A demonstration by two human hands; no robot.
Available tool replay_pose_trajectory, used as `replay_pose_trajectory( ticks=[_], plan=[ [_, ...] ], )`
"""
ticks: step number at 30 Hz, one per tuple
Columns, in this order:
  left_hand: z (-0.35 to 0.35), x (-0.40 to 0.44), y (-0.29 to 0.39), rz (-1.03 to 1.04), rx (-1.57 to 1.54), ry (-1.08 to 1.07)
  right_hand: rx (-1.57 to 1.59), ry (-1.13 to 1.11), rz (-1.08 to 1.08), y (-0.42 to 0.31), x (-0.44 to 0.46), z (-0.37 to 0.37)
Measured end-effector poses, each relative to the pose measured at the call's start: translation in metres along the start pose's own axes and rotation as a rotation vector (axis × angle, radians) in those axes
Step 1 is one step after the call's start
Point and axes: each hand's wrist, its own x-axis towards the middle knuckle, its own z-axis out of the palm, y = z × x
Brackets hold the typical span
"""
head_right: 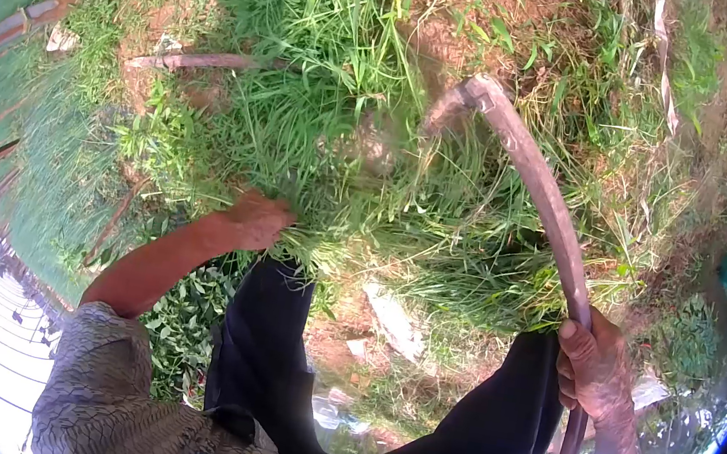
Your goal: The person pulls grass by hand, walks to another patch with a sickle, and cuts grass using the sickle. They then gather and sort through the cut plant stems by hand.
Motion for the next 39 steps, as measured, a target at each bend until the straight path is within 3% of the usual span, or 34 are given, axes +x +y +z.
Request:
replay_pose_trajectory(
  ticks=[1, 3, 5, 7, 8, 11, 13, 15, 18, 20, 22, 24, 25, 27, 28, 30, 33, 34, 35, 36, 38, 39],
  plan=[
    [0.005, 0.007, 0.0, -0.002, -0.003, -0.007, -0.005, 0.007, -0.047, -0.007, 0.006, 0.009],
    [-0.01, 0.028, 0.011, -0.183, -0.018, 0.535, -0.029, 0.025, -0.168, -0.03, 0.029, 0.032],
    [-0.039, 0.059, 0.005, -0.355, -0.087, 0.809, -0.111, 0.033, -0.312, -0.058, 0.067, 0.063],
    [-0.085, 0.08, -0.003, -0.618, -0.349, 0.649, -0.181, 0.033, -0.337, -0.077, 0.104, 0.092],
    [-0.082, 0.099, -0.02, -0.617, -0.356, 0.641, -0.245, 0.038, -0.35, -0.083, 0.115, 0.102],
    [-0.04, 0.152, -0.057, -0.915, -0.393, 0.7, -0.333, 0.091, -0.431, -0.075, 0.134, 0.109],
    [-0.022, 0.16, -0.082, -0.543, -0.48, 0.399, -0.302, 0.066, -0.343, -0.082, 0.122, 0.105],
    [-0.001, 0.174, -0.1, -0.486, -0.574, 0.486, -0.203, 0.033, -0.265, -0.078, 0.108, 0.088],
    [-0.046, 0.139, -0.042, -0.544, -0.454, 0.482, -0.102, 0.05, -0.232, -0.054, 0.08, 0.048],
    [-0.031, 0.099, 0.027, -0.336, -0.584, 0.195, 0.0, 0.048, -0.201, -0.039, 0.052, 0.017],
    [0.04, 0.061, 0.084, -0.033, -0.65, 0.052, -0.02, 0.084, -0.252, -0.016, 0.03, -0.004],
    [0.122, 0.035, 0.119, 0.136, -0.779, 0.157, -0.022, 0.132, -0.258, -0.004, 0.007, -0.011],
    [0.139, 0.025, 0.126, 0.11, -0.818, 0.249, -0.08, 0.201, -0.311, 0.005, 0.002, -0.013],
    [0.088, 0.018, 0.118, -0.113, -0.673, 0.526, -0.094, 0.258, -0.335, 0.015, -0.008, -0.02],
    [0.044, 0.024, 0.111, -0.131, -0.671, 0.569, -0.16, 0.268, -0.248, 0.012, -0.016, -0.025],
    [-0.036, 0.037, 0.102, -0.141, -0.669, 0.69, -0.337, 0.439, -0.43, 0.041, 0.0, -0.042],
    [-0.132, 0.064, 0.122, -0.145, -0.699, 0.782, -0.581, 0.563, -0.399, 0.094, 0.005, -0.069],
    [-0.151, 0.075, 0.132, -0.118, -0.531, 0.829, -0.637, 0.58, -0.372, 0.122, 0.004, -0.078],
    [-0.161, 0.097, 0.145, -0.15, -0.451, 0.801, -0.598, 0.637, -0.386, 0.145, -0.002, -0.081],
    [-0.175, 0.117, 0.158, -0.18, -0.551, 0.575, -0.561, 0.691, -0.411, 0.162, -0.009, -0.081],
    [-0.173, 0.137, 0.207, -0.081, -0.685, 0.484, -0.461, 0.729, -0.346, 0.19, -0.037, -0.071],
    [-0.163, 0.152, 0.23, -0.098, -0.704, 0.413, -0.534, 0.9, -0.328, 0.244, -0.04, -0.069]
  ],
)
